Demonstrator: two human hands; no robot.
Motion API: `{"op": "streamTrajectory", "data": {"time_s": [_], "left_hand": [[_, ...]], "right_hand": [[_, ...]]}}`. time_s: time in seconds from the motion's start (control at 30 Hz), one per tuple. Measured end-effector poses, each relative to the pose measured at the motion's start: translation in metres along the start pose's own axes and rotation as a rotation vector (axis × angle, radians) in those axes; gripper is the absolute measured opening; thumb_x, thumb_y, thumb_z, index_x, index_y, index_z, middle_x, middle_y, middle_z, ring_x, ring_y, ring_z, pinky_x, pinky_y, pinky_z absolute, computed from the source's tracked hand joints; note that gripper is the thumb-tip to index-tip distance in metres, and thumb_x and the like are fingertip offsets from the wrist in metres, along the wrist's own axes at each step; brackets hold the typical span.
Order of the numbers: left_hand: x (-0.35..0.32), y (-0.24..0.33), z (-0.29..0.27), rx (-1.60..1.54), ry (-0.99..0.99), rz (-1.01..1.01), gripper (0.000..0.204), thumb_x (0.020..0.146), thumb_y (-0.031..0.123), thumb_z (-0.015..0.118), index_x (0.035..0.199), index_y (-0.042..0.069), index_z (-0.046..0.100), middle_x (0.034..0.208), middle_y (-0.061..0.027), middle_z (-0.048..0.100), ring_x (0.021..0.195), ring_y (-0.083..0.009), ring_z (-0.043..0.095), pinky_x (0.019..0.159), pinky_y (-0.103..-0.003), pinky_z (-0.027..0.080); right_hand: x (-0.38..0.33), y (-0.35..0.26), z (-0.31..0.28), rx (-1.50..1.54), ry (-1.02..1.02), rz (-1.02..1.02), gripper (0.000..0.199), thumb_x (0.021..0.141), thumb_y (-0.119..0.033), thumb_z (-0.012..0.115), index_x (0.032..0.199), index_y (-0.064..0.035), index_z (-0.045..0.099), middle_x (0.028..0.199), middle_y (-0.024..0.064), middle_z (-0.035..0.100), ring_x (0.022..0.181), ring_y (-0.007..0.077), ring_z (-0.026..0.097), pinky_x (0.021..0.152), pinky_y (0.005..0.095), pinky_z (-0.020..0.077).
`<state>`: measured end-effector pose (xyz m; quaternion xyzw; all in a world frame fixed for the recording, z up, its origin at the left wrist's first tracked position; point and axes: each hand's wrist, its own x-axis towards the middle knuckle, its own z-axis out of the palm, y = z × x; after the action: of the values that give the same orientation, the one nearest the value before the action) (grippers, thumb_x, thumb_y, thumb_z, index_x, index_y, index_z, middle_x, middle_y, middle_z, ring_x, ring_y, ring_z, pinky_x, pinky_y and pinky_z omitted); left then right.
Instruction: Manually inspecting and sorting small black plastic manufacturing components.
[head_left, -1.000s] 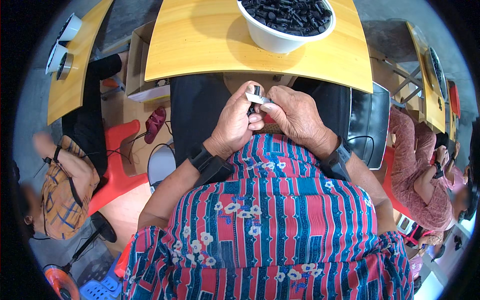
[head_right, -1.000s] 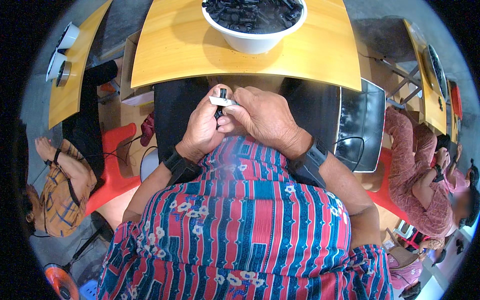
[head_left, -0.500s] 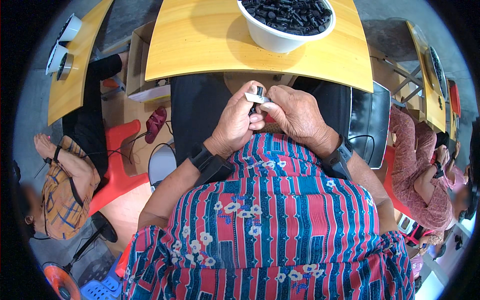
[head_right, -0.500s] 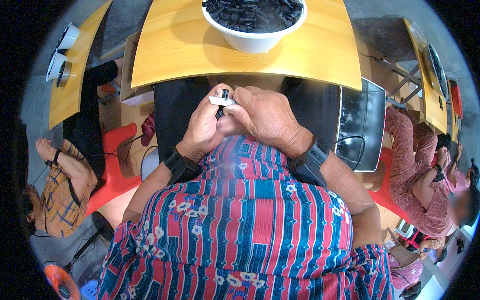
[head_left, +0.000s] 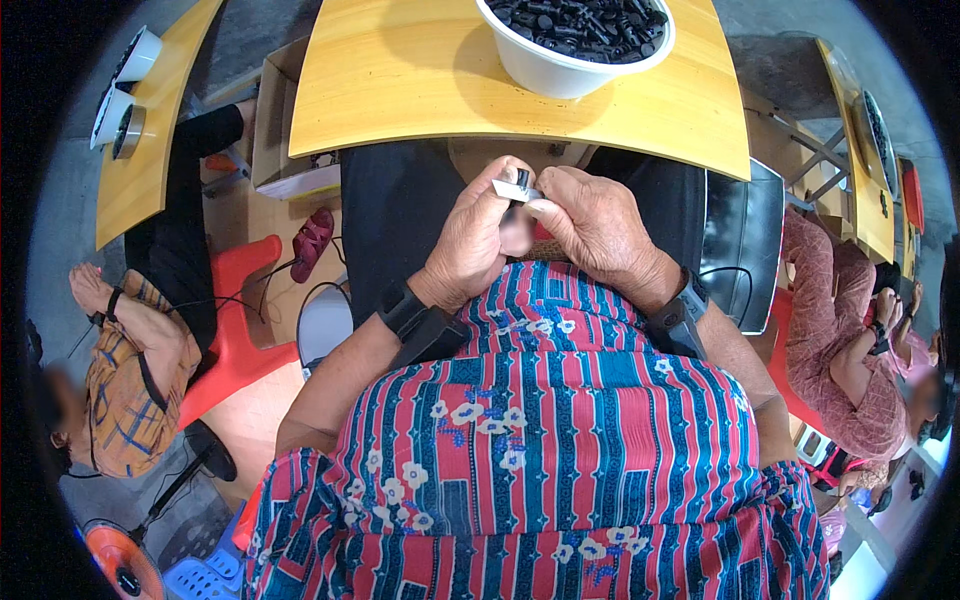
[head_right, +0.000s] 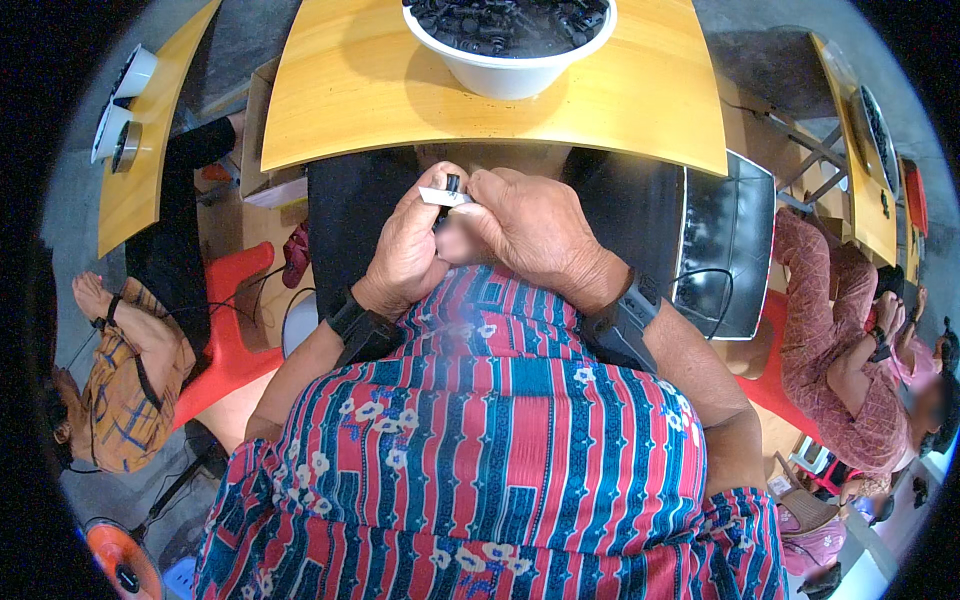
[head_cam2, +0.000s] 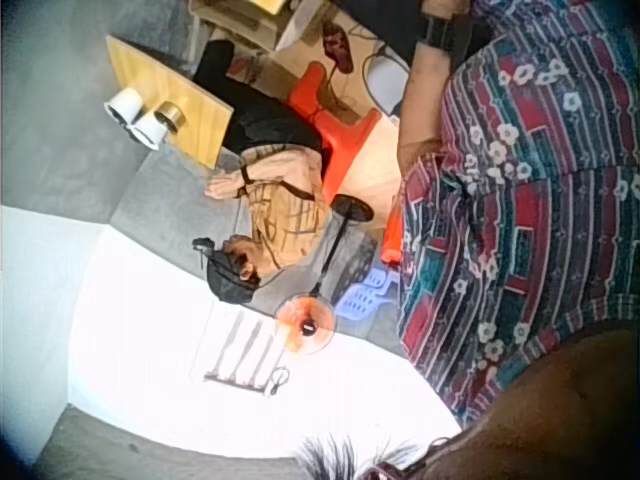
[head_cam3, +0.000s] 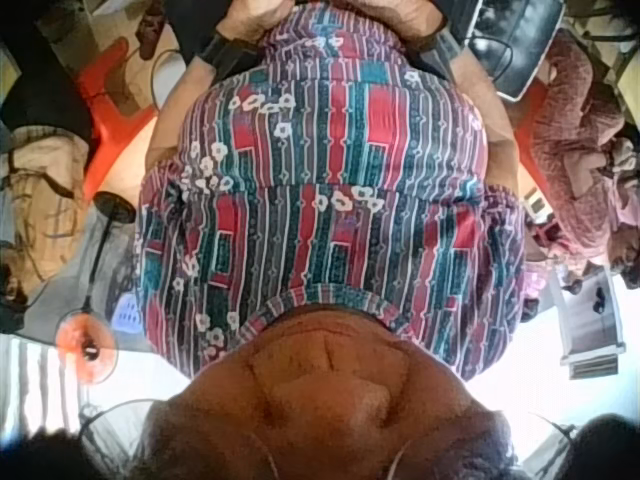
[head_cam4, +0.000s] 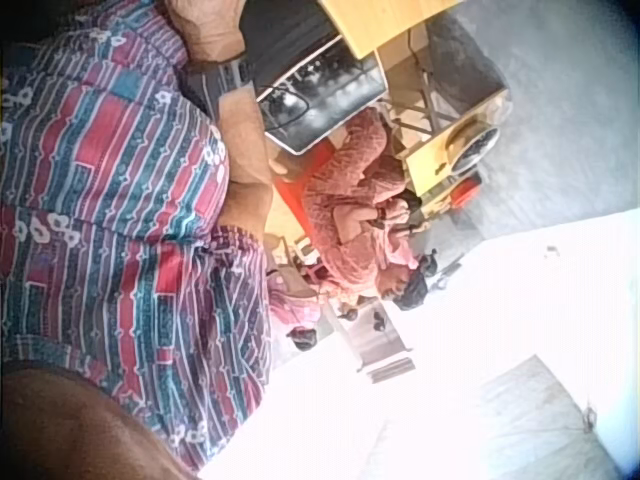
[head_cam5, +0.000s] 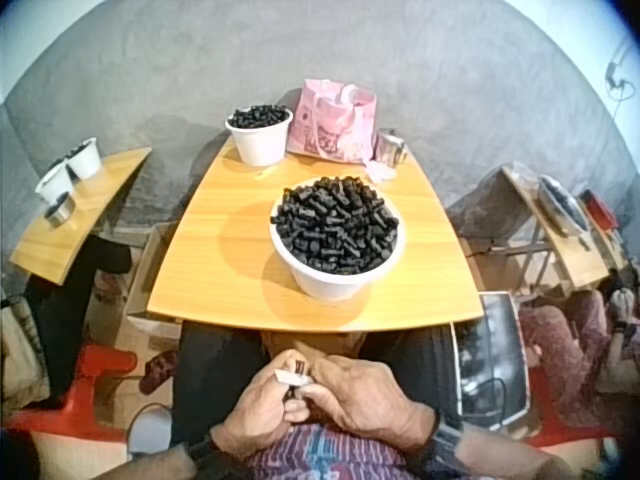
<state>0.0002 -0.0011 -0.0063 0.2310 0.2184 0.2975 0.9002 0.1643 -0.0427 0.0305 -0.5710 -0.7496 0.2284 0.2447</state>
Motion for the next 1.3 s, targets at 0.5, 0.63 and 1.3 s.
{"op": "streamTrajectory", "data": {"time_s": [0.5, 0.63, 1.3], "left_hand": [[0.000, -0.003, -0.003, -0.014, -0.016, -0.009, 0.013, 0.100, 0.025, 0.043, 0.100, 0.013, 0.048, 0.079, 0.0041, 0.044, 0.058, -0.0006, 0.035, 0.051, -0.014, 0.033], [0.000, -0.005, -0.005, -0.036, -0.011, -0.001, 0.012, 0.100, 0.022, 0.040, 0.099, 0.013, 0.048, 0.080, 0.0043, 0.044, 0.058, -0.0006, 0.035, 0.051, -0.015, 0.033], [-0.001, -0.005, -0.001, 0.036, 0.006, 0.025, 0.022, 0.102, 0.034, 0.041, 0.095, 0.014, 0.047, 0.075, 0.0042, 0.040, 0.059, -0.0017, 0.033, 0.051, -0.016, 0.031]], "right_hand": [[-0.001, 0.001, 0.004, -0.004, -0.013, 0.026, 0.029, 0.094, -0.035, 0.049, 0.092, -0.0060, 0.053, 0.078, 0.0172, 0.059, 0.075, 0.0385, 0.060, 0.064, 0.0464, 0.0463], [-0.001, 0.000, 0.006, 0.003, -0.003, 0.029, 0.029, 0.094, -0.034, 0.049, 0.091, -0.0059, 0.053, 0.077, 0.0175, 0.059, 0.075, 0.0384, 0.060, 0.064, 0.0467, 0.0463], [-0.001, -0.004, 0.004, -0.053, 0.015, -0.006, 0.029, 0.093, -0.033, 0.050, 0.087, -0.0055, 0.054, 0.079, 0.0157, 0.059, 0.075, 0.0374, 0.060, 0.063, 0.0453, 0.0471]]}}
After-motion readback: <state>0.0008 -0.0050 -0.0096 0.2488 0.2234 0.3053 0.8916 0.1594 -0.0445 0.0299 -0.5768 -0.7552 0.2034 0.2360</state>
